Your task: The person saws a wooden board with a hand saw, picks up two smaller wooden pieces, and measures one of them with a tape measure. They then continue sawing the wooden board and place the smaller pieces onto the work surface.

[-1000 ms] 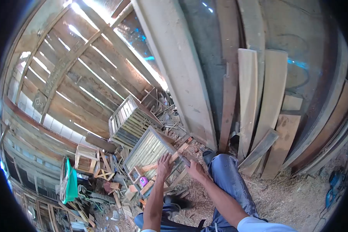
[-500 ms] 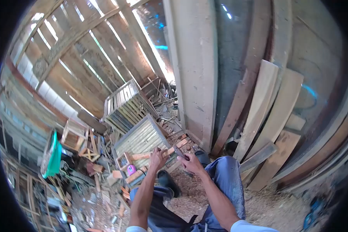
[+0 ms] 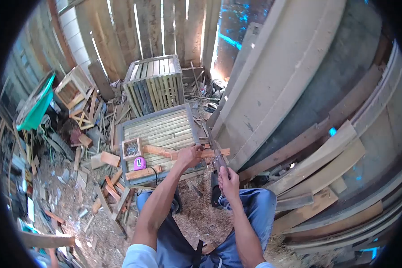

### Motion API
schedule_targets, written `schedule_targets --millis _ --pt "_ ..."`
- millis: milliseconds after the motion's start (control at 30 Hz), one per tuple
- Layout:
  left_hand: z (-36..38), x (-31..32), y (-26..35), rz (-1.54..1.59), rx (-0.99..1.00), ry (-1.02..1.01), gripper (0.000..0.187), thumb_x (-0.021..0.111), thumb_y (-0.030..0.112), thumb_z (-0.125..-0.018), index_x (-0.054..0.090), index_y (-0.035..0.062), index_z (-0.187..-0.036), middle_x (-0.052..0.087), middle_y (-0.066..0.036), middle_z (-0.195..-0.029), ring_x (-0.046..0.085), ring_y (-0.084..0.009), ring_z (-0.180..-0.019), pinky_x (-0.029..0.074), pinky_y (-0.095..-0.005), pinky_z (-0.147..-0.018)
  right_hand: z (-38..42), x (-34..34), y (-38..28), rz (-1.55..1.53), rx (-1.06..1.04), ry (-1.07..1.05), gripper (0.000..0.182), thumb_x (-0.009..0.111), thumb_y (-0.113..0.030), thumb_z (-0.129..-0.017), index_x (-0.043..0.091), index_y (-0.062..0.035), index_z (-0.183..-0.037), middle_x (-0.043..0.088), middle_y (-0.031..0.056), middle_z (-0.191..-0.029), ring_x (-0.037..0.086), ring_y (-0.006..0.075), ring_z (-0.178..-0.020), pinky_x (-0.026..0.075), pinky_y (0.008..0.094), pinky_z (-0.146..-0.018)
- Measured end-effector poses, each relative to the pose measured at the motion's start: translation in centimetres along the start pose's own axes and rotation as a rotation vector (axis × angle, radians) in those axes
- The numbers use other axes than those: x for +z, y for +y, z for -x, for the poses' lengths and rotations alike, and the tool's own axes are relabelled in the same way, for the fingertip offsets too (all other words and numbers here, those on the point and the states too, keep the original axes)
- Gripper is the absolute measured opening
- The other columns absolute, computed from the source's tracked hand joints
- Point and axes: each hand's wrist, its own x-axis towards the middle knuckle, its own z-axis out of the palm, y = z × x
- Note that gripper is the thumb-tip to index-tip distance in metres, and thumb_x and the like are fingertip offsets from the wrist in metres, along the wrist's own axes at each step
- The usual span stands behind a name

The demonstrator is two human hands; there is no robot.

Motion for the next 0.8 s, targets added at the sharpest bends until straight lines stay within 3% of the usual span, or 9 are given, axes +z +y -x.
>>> schedule_targets --millis 133,267,333,367,400,467,500,633,800 --pt "0.0 -0.3 0.1 -0.002 0.068 0.116 0.038 0.066 0.013 -0.073 0.061 0.016 -0.111 0.067 -0.015 -0.09 0.066 -0.0364 -0.086 0.053 -0.0473 -0.073 -0.1 0.9 -4.5 -0.01 0.113 -0.064 0.037 0.057 -0.04 -0.097 0.055 -0.0055 -0.084 0.044 -0.0052 -0.059 0.041 0.0044 -0.048 0.033 0.0217 -0.043" --pt "0.7 0.0 0.6 -0.07 0.012 0.063 0.031 0.066 0.011 -0.071 0.057 0.011 -0.101 0.067 -0.014 -0.083 0.067 -0.0361 -0.081 0.051 -0.0487 -0.067 -1.5 -0.6 -5.0 0.204 0.079 -0.161 0.036 0.057 -0.039 -0.097 0.056 -0.0048 -0.086 0.045 -0.0043 -0.058 0.044 0.0066 -0.048 0.036 0.023 -0.043" --pt "0.6 1.5 -1.1 -0.092 0.042 0.112 0.028 0.065 0.009 -0.072 0.054 0.0101 -0.098 0.067 -0.015 -0.081 0.067 -0.0368 -0.078 0.05 -0.0498 -0.064 -1.2 -0.9 -4.7 0.168 0.095 -0.144 0.037 0.052 -0.036 -0.1 0.053 -0.0058 -0.079 0.046 -0.003 -0.057 0.045 0.0078 -0.046 0.036 0.0241 -0.043" --pt "0.5 2.0 -1.9 -0.136 0.035 0.101 0.033 0.061 0.01 -0.078 0.053 0.0138 -0.109 0.067 -0.015 -0.083 0.067 -0.037 -0.078 0.051 -0.0489 -0.063 -0.9 -1.0 -4.5 0.072 0.119 -0.142 0.037 0.051 -0.035 -0.1 0.052 -0.006 -0.077 0.046 -0.0026 -0.056 0.045 0.0078 -0.046 0.036 0.0243 -0.043" --pt "0.8 1.9 -2.2 -0.118 0.063 0.142 0.034 0.061 0.011 -0.078 0.052 0.0139 -0.11 0.066 -0.015 -0.087 0.067 -0.0367 -0.079 0.051 -0.0494 -0.064 -0.6 -0.8 -4.2 -0.026 0.145 -0.142 0.038 0.05 -0.034 -0.101 0.051 -0.0063 -0.075 0.046 -0.0023 -0.056 0.045 0.0079 -0.046 0.036 0.0244 -0.043" --pt "1.2 2.2 -2.3 -0.079 0.122 0.221 0.036 0.061 0.012 -0.079 0.051 0.0142 -0.113 0.065 -0.016 -0.094 0.067 -0.0362 -0.083 0.051 -0.0503 -0.065 0.0 -0.2 -3.7 0.057 0.124 -0.101 0.038 0.046 -0.03 -0.102 0.049 -0.0067 -0.072 0.046 -0.0013 -0.057 0.045 0.0078 -0.046 0.036 0.0239 -0.043" --pt "1.1 2.0 -2.1 -0.033 0.067 0.107 0.039 0.065 0.019 -0.08 0.049 0.0115 -0.114 0.061 -0.014 -0.103 0.065 -0.0352 -0.089 0.05 -0.0488 -0.07 0.3 -0.1 -3.4 0.123 0.092 -0.077 0.038 0.046 -0.03 -0.102 0.049 -0.007 -0.072 0.046 -0.0013 -0.057 0.046 0.0078 -0.047 0.037 0.0238 -0.043" --pt "1.4 2.1 -2.0 -0.049 0.14 0.226 0.043 0.07 0.026 -0.079 0.049 0.0091 -0.113 0.058 -0.011 -0.105 0.059 -0.0321 -0.099 0.044 -0.0455 -0.08 0.1 0.0 -2.4 -0.034 0.119 0.013 0.039 0.047 -0.031 -0.102 0.049 -0.0074 -0.07 0.046 -0.0018 -0.055 0.045 0.0076 -0.045 0.035 0.0236 -0.042" --pt "1.5 3.3 -2.5 -0.187 0.193 0.222 0.045 0.072 0.025 -0.078 0.05 0.0097 -0.114 0.053 -0.012 -0.109 0.05 -0.0311 -0.111 0.04 -0.0462 -0.087 -0.4 -0.4 -0.2 0.137 0.163 0.091 0.046 0.049 -0.036 -0.1 0.052 -0.0063 -0.066 0.049 -0.0007 -0.054 0.047 0.0082 -0.046 0.036 0.0245 -0.044"
